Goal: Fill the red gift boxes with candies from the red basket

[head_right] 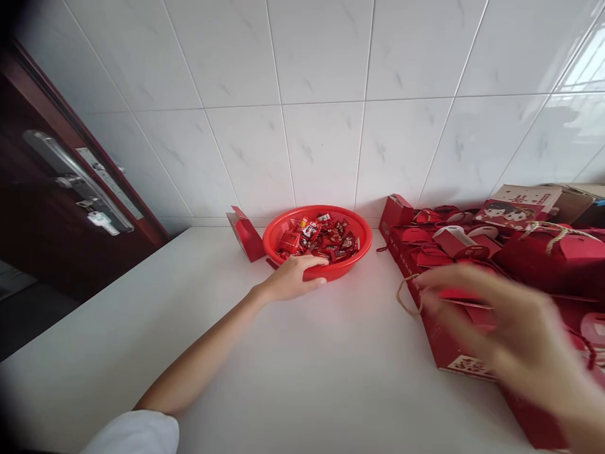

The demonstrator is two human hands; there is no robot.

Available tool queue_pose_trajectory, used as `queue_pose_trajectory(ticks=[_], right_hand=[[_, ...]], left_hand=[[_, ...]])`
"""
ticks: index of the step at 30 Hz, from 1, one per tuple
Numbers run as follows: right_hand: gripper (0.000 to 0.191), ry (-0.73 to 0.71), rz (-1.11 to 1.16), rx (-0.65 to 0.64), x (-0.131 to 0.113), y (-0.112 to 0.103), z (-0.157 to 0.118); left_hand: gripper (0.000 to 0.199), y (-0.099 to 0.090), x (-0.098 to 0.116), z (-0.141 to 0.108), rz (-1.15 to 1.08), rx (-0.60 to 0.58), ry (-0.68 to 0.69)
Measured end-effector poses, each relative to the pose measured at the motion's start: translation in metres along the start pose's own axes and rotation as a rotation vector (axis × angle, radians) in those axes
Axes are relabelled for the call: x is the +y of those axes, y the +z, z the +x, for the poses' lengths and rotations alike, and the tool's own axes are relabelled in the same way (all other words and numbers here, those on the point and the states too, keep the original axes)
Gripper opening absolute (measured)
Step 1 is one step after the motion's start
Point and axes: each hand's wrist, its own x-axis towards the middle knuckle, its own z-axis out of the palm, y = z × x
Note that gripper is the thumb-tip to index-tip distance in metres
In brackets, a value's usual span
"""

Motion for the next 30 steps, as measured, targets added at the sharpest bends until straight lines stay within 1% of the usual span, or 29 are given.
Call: queue_pose_trajectory(ticks=[1,2,3,4,6,8,9,11,13,16,19,22,25,27,28,30], right_hand=[[0.028,-0.135,0.122,-0.194,-0.015,0.021,-0.002],[0.019,-0.205,0.217,-0.348,-0.028,0.042,-0.006],[0.017,-0.25,0.294,-0.47,-0.039,0.063,-0.012],[0.016,-0.262,0.352,-0.541,-0.048,0.084,-0.018],[0.016,-0.229,0.44,-0.648,-0.056,0.123,-0.033],[0.017,-0.153,0.531,-0.734,-0.056,0.154,-0.048],[0.018,-0.119,0.572,-0.75,-0.054,0.166,-0.055],[0.017,-0.075,0.63,-0.72,-0.05,0.181,-0.064],[0.015,-0.018,0.699,-0.713,-0.047,0.188,-0.068],[0.013,0.08,0.803,-0.739,-0.045,0.189,-0.068],[0.012,0.068,0.829,-0.718,-0.046,0.188,-0.067],[0.011,0.04,0.843,-0.711,-0.047,0.19,-0.068],[0.009,0.042,0.869,-0.708,-0.047,0.193,-0.068],[0.008,0.037,0.873,-0.698,-0.046,0.193,-0.069],[0.008,0.038,0.873,-0.694,-0.046,0.193,-0.069],[0.01,0.047,0.87,-0.693,-0.046,0.191,-0.069]], left_hand=[[0.045,-0.001,0.0,0.0,-0.005,-0.002,-0.001],[0.045,-0.001,0.0,0.0,-0.01,-0.001,0.001],[0.044,-0.002,0.0,-0.001,-0.017,0.003,0.003],[0.043,-0.002,0.0,-0.001,-0.026,0.007,0.006],[0.042,-0.003,-0.001,-0.002,-0.052,0.007,0.008],[0.042,-0.004,-0.002,-0.003,-0.083,-0.004,0.006],[0.042,-0.005,-0.003,-0.004,-0.098,-0.011,0.003],[0.042,-0.008,-0.004,-0.005,-0.128,-0.027,-0.004],[0.041,-0.011,-0.005,-0.005,-0.158,-0.038,-0.012],[0.043,-0.019,-0.005,-0.002,-0.187,-0.087,-0.027],[0.047,-0.032,-0.003,0.002,-0.141,-0.21,-0.02],[0.047,-0.053,0.002,0.004,0.017,-0.318,0.008],[0.044,-0.083,0.008,0.0,0.23,-0.378,0.011],[0.042,-0.111,0.011,-0.007,0.35,-0.428,-0.016],[0.041,-0.127,0.011,-0.012,0.411,-0.438,-0.053],[0.043,-0.161,0.009,-0.027,0.54,-0.376,-0.198]])
